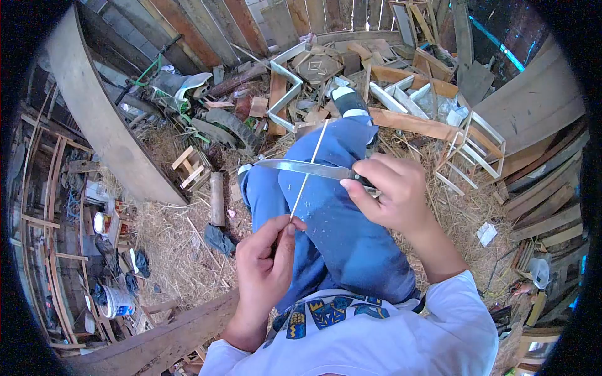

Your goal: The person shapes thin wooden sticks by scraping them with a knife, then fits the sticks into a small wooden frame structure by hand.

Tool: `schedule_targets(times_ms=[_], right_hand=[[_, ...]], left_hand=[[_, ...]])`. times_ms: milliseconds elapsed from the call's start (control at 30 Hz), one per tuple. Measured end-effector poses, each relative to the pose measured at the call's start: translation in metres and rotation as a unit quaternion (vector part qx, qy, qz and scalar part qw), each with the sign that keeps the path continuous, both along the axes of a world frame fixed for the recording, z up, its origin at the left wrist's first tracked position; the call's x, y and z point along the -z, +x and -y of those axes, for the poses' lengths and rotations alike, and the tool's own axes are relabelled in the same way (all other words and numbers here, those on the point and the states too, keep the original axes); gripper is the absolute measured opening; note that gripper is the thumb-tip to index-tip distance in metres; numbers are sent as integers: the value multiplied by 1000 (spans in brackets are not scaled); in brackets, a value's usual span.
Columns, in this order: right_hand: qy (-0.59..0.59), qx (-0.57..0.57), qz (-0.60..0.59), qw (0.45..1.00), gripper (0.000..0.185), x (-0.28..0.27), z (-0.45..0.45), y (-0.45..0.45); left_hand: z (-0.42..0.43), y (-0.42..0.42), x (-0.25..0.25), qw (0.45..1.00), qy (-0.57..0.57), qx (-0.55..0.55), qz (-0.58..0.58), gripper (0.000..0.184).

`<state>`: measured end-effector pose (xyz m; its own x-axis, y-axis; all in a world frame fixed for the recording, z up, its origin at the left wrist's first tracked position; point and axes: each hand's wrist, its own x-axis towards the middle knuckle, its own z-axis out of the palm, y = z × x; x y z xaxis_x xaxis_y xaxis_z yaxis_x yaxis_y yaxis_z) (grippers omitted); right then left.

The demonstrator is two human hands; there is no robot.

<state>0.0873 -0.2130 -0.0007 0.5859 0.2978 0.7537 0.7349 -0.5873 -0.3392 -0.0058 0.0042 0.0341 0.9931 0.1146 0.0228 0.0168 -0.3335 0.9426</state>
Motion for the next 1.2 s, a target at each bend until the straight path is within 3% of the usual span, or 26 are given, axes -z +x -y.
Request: schedule_targets(times_ms=[133,267,333,367,500,533,600,667,700,733,767,833,867,933,967,1000,1067,1133,1200], right_hand=[[-72,-85,-39,993,23,-5,-4,-12],[62,-4,-30,998,23,-1,3,10],[-44,-76,-64,994,19,-11,1,-9],[-28,-110,-71,991,20,-8,-3,-15],[114,10,-55,992,21,5,7,22],[112,10,-52,992,21,4,8,16],[-1,-113,-91,989,18,-7,3,-8],[-8,-105,-77,991,17,-4,5,-1],[64,-9,-120,991,20,6,10,17],[136,85,-158,974,24,14,15,30],[135,78,-153,976,24,19,19,34],[331,59,-250,908,31,23,23,38],[328,52,-249,910,31,23,21,34],[371,-24,-421,827,35,13,14,17],[391,-55,-476,785,33,7,11,13],[388,-59,-474,788,33,0,8,9],[432,-108,-549,707,33,-12,4,2],[416,-138,-530,726,29,-14,-3,0],[355,-111,-452,811,25,-20,-19,-2]], left_hand=[[0,0,5,999,9,5,36,11],[-1,-3,-4,997,70,4,41,11],[1,-1,3,997,48,7,66,11],[1,0,5,996,26,13,85,11],[-5,-6,1,999,31,5,26,11],[-4,-6,3,1000,22,4,19,11],[-5,-6,4,1000,17,6,10,12],[-6,-7,5,1000,14,4,7,13],[-7,-7,7,1000,12,2,7,13],[-11,-3,10,997,-75,4,-18,14],[-14,2,13,986,-161,5,-40,15],[-18,15,18,985,-173,-12,13,16],[-20,22,21,981,-183,-22,57,17],[-28,36,22,968,-235,-1,89,15],[-27,43,20,958,-258,-45,118,14],[-26,48,18,945,-280,-87,145,13],[-22,52,12,928,-318,-90,174,12],[-18,54,7,891,-389,-89,218,10],[-19,53,15,870,-433,-71,225,12]])
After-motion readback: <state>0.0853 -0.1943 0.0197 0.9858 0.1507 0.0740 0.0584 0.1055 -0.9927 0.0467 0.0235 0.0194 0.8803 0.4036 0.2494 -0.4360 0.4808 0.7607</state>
